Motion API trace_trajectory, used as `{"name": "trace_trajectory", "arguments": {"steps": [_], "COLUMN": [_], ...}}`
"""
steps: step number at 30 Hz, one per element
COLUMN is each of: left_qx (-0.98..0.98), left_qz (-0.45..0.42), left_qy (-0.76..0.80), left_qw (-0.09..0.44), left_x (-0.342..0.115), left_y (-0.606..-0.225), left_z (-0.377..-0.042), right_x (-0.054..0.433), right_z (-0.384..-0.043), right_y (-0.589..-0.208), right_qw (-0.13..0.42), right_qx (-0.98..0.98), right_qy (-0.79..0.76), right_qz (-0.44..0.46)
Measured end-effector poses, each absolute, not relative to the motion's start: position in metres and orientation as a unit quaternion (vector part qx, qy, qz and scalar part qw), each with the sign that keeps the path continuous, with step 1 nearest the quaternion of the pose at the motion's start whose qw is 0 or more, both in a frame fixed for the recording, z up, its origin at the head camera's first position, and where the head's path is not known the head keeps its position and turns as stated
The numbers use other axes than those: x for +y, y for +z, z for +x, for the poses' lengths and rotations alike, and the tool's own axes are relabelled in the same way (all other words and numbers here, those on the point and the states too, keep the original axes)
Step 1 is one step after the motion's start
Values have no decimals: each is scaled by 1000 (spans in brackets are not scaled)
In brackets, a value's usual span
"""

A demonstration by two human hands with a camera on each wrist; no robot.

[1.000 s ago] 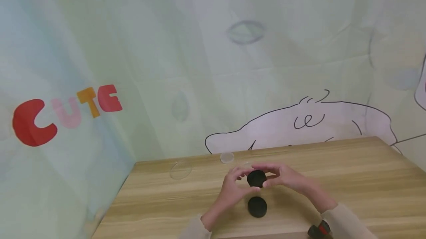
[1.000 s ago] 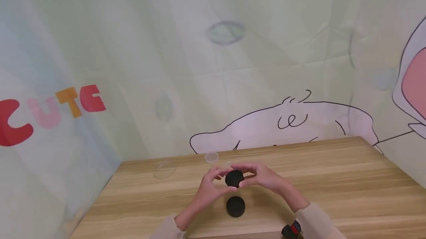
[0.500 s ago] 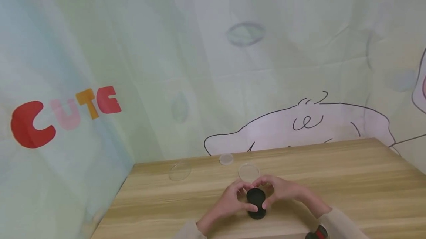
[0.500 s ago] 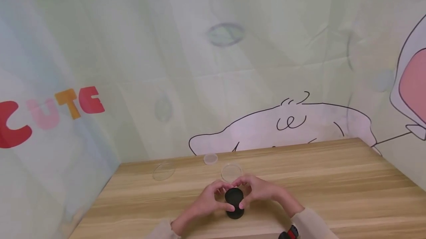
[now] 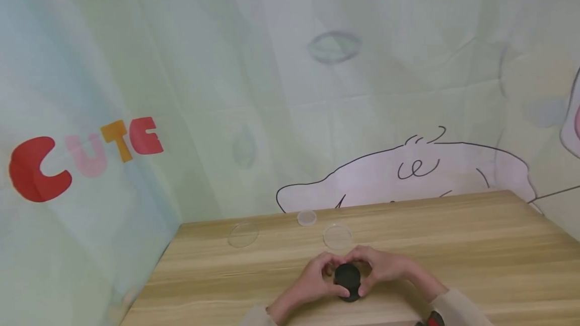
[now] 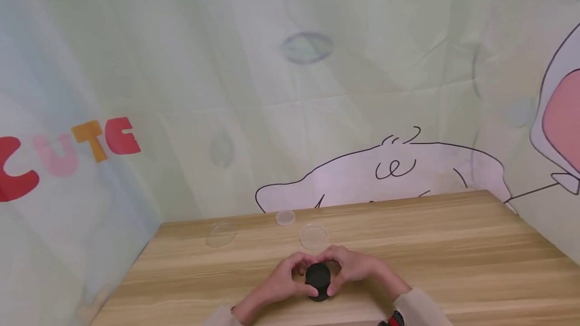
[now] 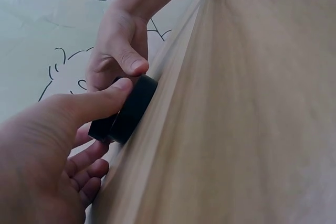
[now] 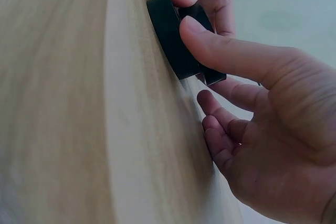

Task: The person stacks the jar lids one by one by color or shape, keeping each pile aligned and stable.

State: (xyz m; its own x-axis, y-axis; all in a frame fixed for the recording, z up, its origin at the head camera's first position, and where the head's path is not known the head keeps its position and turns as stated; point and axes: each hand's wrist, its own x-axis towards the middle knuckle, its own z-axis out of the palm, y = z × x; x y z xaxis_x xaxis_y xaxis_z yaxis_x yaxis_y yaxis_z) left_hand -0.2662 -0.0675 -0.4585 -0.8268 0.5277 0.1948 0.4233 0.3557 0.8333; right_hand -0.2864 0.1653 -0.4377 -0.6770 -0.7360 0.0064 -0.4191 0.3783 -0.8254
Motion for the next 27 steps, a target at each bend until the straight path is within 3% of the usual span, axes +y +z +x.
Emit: {"name": "trace_trajectory", "arguments": {"steps": [16, 27], "left_qx": [824, 831], "left_qz": [309, 352], "left_qy": [469, 430], "left_qw": [82, 26], "left_x": [-72, -68], "left_y": [-461, -459], "left_z": [-268, -265], "right_x": [165, 168], "right_z": [-285, -287], "right_y": [-441, -444], "right_qw": [183, 174], "right_qx": [819, 800], "right_qy": [-395, -422], "right_qz": [-373, -389]}}
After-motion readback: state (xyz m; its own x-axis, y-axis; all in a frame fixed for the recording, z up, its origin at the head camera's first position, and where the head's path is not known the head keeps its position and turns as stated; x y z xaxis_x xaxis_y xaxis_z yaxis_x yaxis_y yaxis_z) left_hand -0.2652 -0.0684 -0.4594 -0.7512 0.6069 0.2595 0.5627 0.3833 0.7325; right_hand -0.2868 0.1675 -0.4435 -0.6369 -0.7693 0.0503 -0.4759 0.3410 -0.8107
